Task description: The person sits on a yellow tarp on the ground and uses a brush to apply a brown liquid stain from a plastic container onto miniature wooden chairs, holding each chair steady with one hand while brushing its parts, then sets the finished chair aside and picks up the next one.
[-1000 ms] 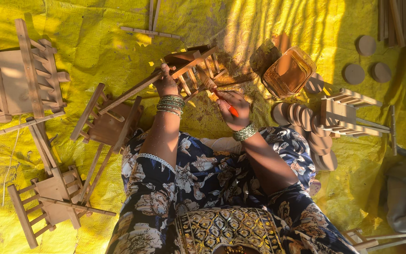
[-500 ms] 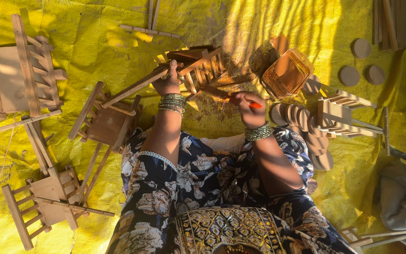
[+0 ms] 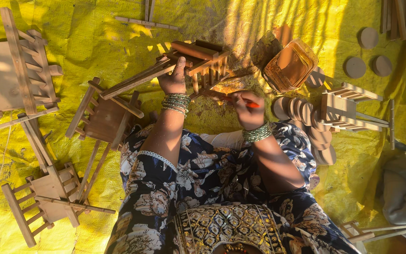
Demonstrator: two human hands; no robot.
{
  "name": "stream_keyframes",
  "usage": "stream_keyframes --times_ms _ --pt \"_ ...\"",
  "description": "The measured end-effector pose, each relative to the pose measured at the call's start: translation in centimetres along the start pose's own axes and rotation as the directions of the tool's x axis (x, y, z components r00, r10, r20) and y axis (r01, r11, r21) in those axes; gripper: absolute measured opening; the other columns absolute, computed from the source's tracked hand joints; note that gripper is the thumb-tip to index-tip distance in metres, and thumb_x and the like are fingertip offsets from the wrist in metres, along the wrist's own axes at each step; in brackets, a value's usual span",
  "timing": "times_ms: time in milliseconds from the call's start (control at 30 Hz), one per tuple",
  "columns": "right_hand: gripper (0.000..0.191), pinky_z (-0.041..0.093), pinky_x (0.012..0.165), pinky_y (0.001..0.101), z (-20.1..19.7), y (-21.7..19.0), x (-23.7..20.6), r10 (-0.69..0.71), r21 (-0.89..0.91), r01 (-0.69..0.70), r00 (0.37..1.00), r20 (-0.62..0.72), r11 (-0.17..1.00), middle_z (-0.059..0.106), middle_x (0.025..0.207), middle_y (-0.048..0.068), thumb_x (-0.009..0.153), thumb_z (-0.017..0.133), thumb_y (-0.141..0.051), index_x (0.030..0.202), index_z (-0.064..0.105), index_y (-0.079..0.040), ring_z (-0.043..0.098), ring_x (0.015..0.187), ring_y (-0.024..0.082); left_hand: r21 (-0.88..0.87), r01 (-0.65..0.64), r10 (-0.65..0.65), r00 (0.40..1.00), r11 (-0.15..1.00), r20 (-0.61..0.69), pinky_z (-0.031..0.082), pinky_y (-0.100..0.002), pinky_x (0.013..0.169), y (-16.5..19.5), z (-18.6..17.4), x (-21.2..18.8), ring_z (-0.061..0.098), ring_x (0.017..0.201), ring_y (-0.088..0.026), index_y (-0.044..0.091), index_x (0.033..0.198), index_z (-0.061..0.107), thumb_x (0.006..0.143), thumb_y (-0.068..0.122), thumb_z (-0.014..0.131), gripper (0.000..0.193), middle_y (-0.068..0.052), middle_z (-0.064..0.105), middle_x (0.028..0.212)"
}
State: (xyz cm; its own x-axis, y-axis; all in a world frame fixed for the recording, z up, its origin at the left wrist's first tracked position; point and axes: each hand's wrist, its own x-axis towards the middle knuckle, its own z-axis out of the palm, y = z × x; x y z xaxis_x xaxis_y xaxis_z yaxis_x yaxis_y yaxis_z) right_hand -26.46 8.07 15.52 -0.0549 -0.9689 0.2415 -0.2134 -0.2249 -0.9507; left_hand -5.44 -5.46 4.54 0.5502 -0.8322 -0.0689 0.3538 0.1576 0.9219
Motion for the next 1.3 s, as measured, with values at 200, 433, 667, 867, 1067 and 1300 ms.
stream_keyframes --times_ms 200,433,667,867,1067,1300 --pt "0.021 0.052 0.064 0.0249 -1.4 2.0 1.6 0.292 0.074 -0.285 0.95 -0.108 0.956 0.074 0.083 0.011 0.104 0.062 -0.01 0.1 0.072 0.007 0.067 0.07 0.014 0.029 0.014 -0.013 1.0 0.999 -0.024 0.052 -0.042 0.109 0.0 0.3 0.1 0.059 0.122 -0.023 0.0 0.13 0.058 0.081 0.021 0.092 0.063 -0.013 0.062 0.131" --pt "0.018 0.051 0.066 0.0257 -0.7 1.4 0.1 0.084 -0.069 -0.089 0.994 -0.067 0.994 0.073 0.084 0.012 0.104 0.062 -0.006 0.098 0.073 0.006 0.065 0.072 0.015 0.039 -0.059 0.058 0.998 0.997 0.023 0.052 -0.042 0.109 0.0 0.2 -0.3 0.06 0.121 -0.023 0.001 0.129 0.058 0.082 0.021 0.091 0.061 -0.012 0.062 0.131" --pt "0.015 0.057 0.071 0.0277 0.6 1.7 0.3 0.132 0.186 -0.108 0.984 -0.123 0.977 0.074 0.088 0.01 0.103 0.06 -0.008 0.1 0.07 0.004 0.07 0.077 0.014 0.025 -0.041 0.041 0.999 0.999 0.01 0.053 -0.041 0.108 -0.4 0.1 -0.4 0.061 0.12 -0.023 0.001 0.131 0.058 0.082 0.018 0.092 0.062 -0.012 0.062 0.131" --pt "0.016 0.05 0.069 0.0317 -1.2 -0.7 1.0 0.005 -0.167 -0.016 0.998 -0.07 0.986 0.069 0.08 0.014 0.101 0.065 -0.004 0.09 0.073 0.003 0.063 0.072 0.021 0.076 -0.067 0.063 0.997 0.995 0.05 0.053 -0.039 0.107 -0.9 0.1 -0.2 0.062 0.118 -0.021 0.001 0.131 0.059 0.084 0.019 0.091 0.06 -0.011 0.063 0.129" --pt "0.008 0.051 0.091 0.0432 0.7 -3.1 1.4 -0.335 -0.317 0.372 0.928 0.167 0.873 0.071 0.082 0.013 0.095 0.069 -0.004 0.088 0.07 0.0 0.065 0.076 0.028 -0.001 -0.065 0.065 0.994 0.998 0.092 0.052 -0.038 0.106 -0.9 -0.1 -0.2 0.062 0.116 -0.02 0.001 0.129 0.062 0.086 0.018 0.089 0.054 -0.008 0.065 0.125" --pt "0.006 0.048 0.094 0.039 -1.3 -5.6 2.1 -0.33 -0.351 0.414 0.903 0.274 0.84 0.076 0.091 0.01 0.093 0.069 -0.009 0.089 0.071 -0.005 0.069 0.083 0.026 -0.008 -0.074 0.074 0.995 0.997 0.073 0.053 -0.038 0.104 -1.4 0.1 -0.1 0.063 0.113 -0.02 0.001 0.128 0.062 0.085 0.014 0.09 0.053 -0.009 0.066 0.123"
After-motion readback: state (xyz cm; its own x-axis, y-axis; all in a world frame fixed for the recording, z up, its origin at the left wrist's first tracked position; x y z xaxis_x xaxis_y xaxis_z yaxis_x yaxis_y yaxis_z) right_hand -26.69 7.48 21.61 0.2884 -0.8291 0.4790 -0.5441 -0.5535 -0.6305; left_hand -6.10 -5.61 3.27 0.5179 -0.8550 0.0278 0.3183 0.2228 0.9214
